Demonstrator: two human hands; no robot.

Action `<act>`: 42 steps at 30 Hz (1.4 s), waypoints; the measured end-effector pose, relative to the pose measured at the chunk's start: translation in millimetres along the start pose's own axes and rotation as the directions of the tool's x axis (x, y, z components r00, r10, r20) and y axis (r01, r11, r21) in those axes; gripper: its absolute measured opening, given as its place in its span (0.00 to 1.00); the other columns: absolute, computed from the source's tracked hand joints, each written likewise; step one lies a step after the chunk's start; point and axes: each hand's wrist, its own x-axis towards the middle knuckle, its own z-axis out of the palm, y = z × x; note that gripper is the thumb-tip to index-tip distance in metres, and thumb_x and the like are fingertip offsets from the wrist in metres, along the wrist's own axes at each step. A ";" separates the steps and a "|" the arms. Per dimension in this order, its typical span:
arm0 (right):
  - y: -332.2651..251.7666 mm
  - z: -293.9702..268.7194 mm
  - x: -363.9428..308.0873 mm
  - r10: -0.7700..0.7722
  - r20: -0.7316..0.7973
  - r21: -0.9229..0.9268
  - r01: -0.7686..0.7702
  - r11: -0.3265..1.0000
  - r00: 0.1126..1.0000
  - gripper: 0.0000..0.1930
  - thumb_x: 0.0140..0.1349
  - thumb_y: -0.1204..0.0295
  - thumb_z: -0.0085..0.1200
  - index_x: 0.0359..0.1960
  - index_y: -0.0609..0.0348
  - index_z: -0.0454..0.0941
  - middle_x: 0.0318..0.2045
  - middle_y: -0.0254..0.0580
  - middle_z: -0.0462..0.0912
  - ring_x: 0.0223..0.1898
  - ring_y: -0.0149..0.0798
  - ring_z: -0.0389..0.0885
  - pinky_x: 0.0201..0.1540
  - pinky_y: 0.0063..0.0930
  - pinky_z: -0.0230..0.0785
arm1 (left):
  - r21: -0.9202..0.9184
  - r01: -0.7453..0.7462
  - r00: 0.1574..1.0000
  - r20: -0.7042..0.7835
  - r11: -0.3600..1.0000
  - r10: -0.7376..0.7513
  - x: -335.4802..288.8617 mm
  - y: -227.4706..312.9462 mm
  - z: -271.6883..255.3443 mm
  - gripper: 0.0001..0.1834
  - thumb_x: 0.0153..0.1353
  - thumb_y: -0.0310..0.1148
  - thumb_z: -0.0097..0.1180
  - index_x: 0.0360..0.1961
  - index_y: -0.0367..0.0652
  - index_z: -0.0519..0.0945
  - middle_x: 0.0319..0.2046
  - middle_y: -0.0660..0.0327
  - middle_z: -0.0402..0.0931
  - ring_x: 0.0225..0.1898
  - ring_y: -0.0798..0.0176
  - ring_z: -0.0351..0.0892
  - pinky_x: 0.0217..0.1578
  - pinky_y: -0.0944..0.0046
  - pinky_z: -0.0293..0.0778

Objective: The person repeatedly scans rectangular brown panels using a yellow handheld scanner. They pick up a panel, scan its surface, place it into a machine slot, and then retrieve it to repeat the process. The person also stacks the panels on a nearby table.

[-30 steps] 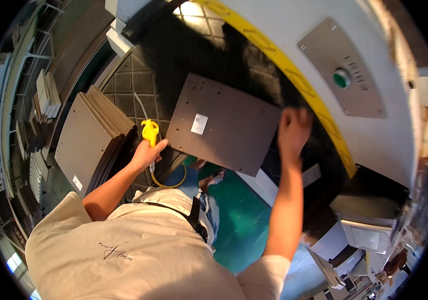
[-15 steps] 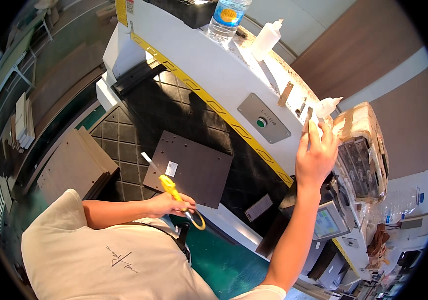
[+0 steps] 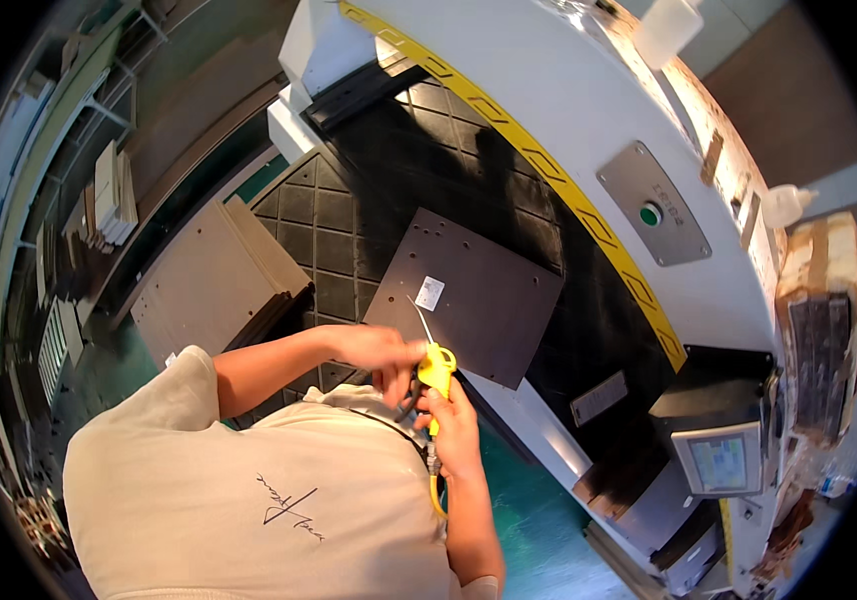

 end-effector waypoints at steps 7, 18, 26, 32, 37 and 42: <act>25.7 -71.0 -47.5 -0.039 -0.475 0.135 0.117 0.984 0.879 0.16 0.80 0.66 0.46 0.65 0.52 0.68 0.35 0.37 0.79 0.31 0.30 0.81 0.32 0.22 0.75 | 0.514 -0.023 0.340 -0.803 0.858 0.490 57.7 -84.4 15.1 0.19 0.68 0.41 0.62 0.50 0.36 0.82 0.50 0.46 0.81 0.56 0.51 0.80 0.55 0.55 0.77; 21.4 -68.1 -74.2 0.083 -0.365 -0.110 -0.131 0.985 0.927 0.19 0.79 0.67 0.45 0.68 0.50 0.63 0.34 0.39 0.77 0.21 0.36 0.82 0.17 0.24 0.71 | 0.793 0.361 0.471 -0.609 0.491 0.638 97.1 -114.9 2.5 0.51 0.59 0.59 0.67 0.77 0.46 0.62 0.82 0.52 0.46 0.83 0.43 0.36 0.72 0.18 0.30; -56.8 7.2 143.6 -0.219 -0.292 -0.323 0.120 0.939 0.931 0.14 0.77 0.66 0.49 0.58 0.54 0.68 0.31 0.36 0.78 0.17 0.27 0.75 0.15 0.19 0.62 | 0.845 0.384 0.409 -0.518 0.373 0.751 73.2 -97.4 -96.2 0.47 0.59 0.65 0.63 0.74 0.51 0.69 0.80 0.52 0.53 0.82 0.43 0.43 0.74 0.21 0.37; -60.4 19.4 159.7 -0.151 -0.414 -0.236 0.055 0.970 0.898 0.18 0.76 0.66 0.52 0.63 0.53 0.65 0.31 0.36 0.77 0.19 0.28 0.78 0.15 0.21 0.65 | 0.684 0.355 0.276 -0.728 0.637 0.627 102.3 -92.5 -58.1 0.51 0.52 0.59 0.73 0.74 0.53 0.69 0.80 0.43 0.46 0.79 0.24 0.37 0.70 0.15 0.37; -52.7 -28.1 138.4 -0.114 -0.574 0.036 0.164 0.986 0.811 0.12 0.75 0.69 0.48 0.56 0.52 0.67 0.30 0.34 0.73 0.20 0.29 0.75 0.16 0.21 0.63 | 0.700 0.308 0.165 -0.706 0.644 0.689 138.2 -69.9 -73.4 0.55 0.46 0.58 0.77 0.75 0.54 0.68 0.81 0.42 0.44 0.75 0.12 0.38 0.70 0.15 0.39; -112.8 36.4 140.6 -0.202 -0.176 -0.069 0.193 0.979 0.963 0.20 0.71 0.70 0.54 0.62 0.56 0.67 0.39 0.40 0.80 0.34 0.37 0.86 0.25 0.24 0.76 | 0.690 0.397 0.190 -0.707 0.605 0.681 170.3 -29.1 -126.4 0.56 0.48 0.64 0.73 0.77 0.56 0.65 0.82 0.44 0.41 0.76 0.12 0.36 0.70 0.15 0.37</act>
